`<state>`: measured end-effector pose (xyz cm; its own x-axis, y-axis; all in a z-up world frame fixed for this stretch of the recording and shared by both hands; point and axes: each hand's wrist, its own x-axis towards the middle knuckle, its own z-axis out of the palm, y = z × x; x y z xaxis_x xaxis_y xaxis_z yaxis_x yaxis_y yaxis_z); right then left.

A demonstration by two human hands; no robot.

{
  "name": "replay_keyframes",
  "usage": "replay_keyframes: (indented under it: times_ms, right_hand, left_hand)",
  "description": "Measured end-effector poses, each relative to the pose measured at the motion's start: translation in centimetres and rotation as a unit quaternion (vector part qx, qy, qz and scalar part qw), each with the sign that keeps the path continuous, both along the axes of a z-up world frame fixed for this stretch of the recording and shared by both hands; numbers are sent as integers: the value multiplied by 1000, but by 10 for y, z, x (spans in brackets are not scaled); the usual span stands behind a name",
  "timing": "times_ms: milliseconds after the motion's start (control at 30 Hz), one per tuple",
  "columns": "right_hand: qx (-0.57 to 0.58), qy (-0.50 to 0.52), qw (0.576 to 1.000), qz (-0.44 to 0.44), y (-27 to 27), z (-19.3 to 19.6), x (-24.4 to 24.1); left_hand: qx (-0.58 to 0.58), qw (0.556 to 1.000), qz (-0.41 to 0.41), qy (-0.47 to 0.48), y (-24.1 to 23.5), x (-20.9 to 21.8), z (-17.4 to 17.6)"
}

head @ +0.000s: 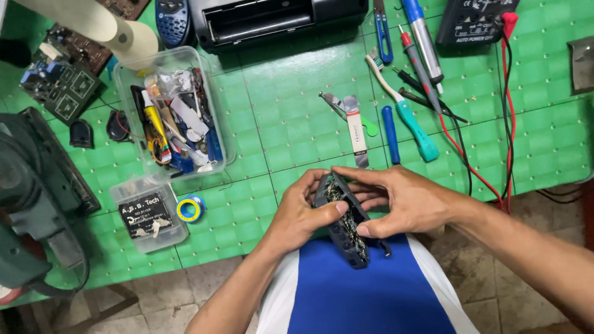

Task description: Disassembling a small electronic device to remove the internal circuit board using a screwdriver.

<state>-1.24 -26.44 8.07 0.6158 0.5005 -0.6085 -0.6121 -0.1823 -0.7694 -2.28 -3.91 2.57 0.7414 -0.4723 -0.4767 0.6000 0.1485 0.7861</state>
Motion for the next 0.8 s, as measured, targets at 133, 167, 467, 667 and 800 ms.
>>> replay_keyframes:
  times_ms: [133, 167, 467, 667, 800]
  right_hand:
    - [28, 14, 1000, -2, -5, -7, 1]
    - [38, 16, 999, 4, -6, -11, 2]
    - [90, 76, 993, 12, -11, -20, 13]
    - [109, 96, 989, 27, -15, -28, 20]
    - [116, 101, 988, 30, -17, -30, 21]
  left_hand:
    - [-6, 1000, 0, 8, 4, -4, -8]
    - [-4, 1000, -2, 5, 6, -4, -9]
    - [16, 1000, 9, 21, 4, -1, -6]
    - [23, 999, 31, 29, 1, 0, -2]
    - [11, 998, 48, 38, 0, -2, 0]
